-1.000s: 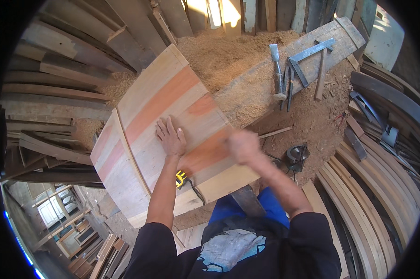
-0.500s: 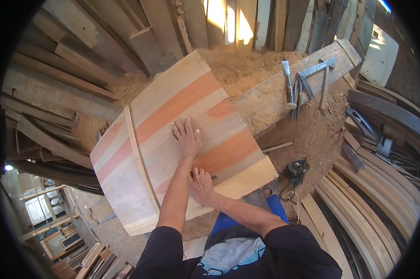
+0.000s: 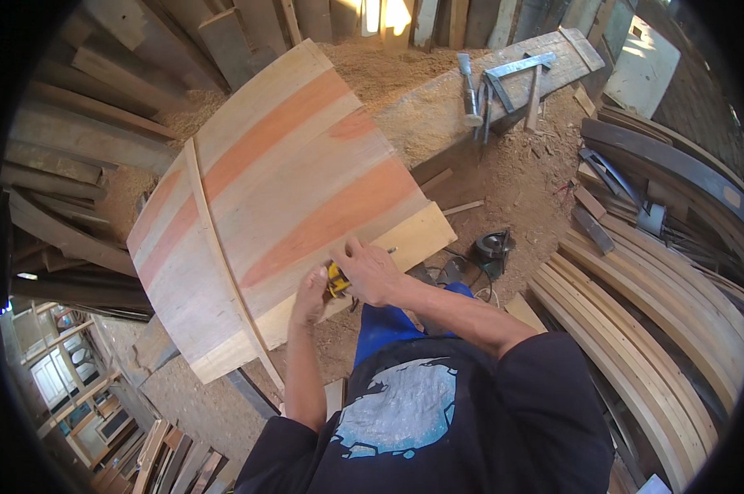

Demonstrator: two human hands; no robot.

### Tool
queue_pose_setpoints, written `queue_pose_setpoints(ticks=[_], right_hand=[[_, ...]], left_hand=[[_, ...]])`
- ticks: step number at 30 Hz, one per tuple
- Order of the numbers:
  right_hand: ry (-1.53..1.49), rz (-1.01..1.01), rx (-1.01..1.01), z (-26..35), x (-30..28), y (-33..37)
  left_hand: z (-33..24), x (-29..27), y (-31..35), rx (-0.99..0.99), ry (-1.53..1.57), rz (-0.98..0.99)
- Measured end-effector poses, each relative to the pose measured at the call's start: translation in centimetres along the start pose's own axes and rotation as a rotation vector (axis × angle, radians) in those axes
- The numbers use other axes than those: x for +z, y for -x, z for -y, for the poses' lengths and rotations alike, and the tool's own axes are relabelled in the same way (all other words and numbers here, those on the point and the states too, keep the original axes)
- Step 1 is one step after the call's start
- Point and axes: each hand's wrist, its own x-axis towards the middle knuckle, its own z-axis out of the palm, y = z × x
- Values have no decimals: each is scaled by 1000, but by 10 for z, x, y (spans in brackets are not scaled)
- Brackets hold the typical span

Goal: The person measures a wooden board with a tape measure, marks the surface with a pencil using a square for alignment, and then hammers a wooden slat onto the board.

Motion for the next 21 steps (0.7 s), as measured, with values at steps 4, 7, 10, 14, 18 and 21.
queue_pose_setpoints(ticks=[4, 7, 10, 14, 18, 21], right_hand=[[-105, 143, -14, -17, -15, 58], [-108, 53, 166, -24, -19, 98], [-202, 113, 314, -40, -21, 127], [-312, 96, 331, -65, -15, 140], [-489, 18, 426, -76, -33, 145], [-505, 109, 223, -92, -42, 150]], left_hand=[[24, 52, 25, -102, 470, 196], [30, 85, 34, -92, 603, 225], [47, 119, 37, -64, 608, 61], [70, 157, 39, -62, 673, 11], [68, 179, 42, -34, 729, 145], [65, 178, 39, -120, 656, 103]])
